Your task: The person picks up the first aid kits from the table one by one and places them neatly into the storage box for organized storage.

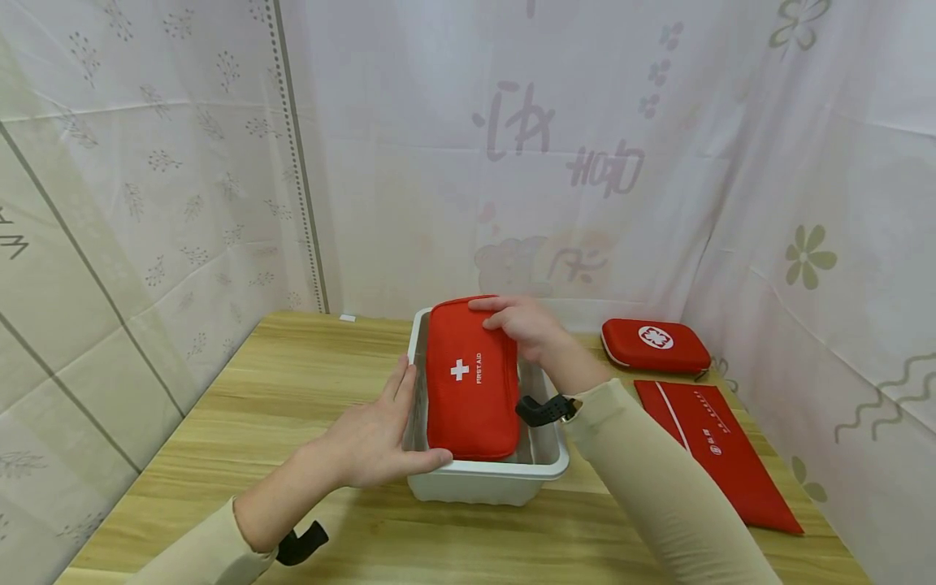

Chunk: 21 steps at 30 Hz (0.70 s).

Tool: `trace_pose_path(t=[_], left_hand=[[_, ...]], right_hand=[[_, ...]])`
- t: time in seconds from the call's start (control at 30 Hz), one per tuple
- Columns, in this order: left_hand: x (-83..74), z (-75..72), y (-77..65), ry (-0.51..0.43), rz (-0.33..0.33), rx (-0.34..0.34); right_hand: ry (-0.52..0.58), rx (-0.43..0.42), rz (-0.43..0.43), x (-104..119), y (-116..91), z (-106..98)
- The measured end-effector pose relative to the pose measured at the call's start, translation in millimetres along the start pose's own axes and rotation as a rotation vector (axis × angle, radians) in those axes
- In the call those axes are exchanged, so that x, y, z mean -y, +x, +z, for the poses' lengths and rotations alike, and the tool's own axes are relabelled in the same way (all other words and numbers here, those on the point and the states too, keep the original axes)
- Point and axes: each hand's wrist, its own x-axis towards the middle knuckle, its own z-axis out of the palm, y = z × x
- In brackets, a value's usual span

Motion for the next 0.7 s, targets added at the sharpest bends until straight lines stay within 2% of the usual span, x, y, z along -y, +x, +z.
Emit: trace_pose_path(t=[0.3, 0.43, 0.7], left_hand=[[-0.5, -0.4, -0.2, 0.008, 0.000, -0.007], [-0.4, -0.4, 0.2, 0.000, -0.006, -0.003], [-0.9, -1.2, 0.7, -0.019, -0.013, 0.018]], right_hand=[[-0.053, -0.004, 0.043, -9, 6, 11], [-0.041, 0.004, 0.076, -13, 10, 14], [-0.024, 0.068, 0.135, -21, 12, 16]])
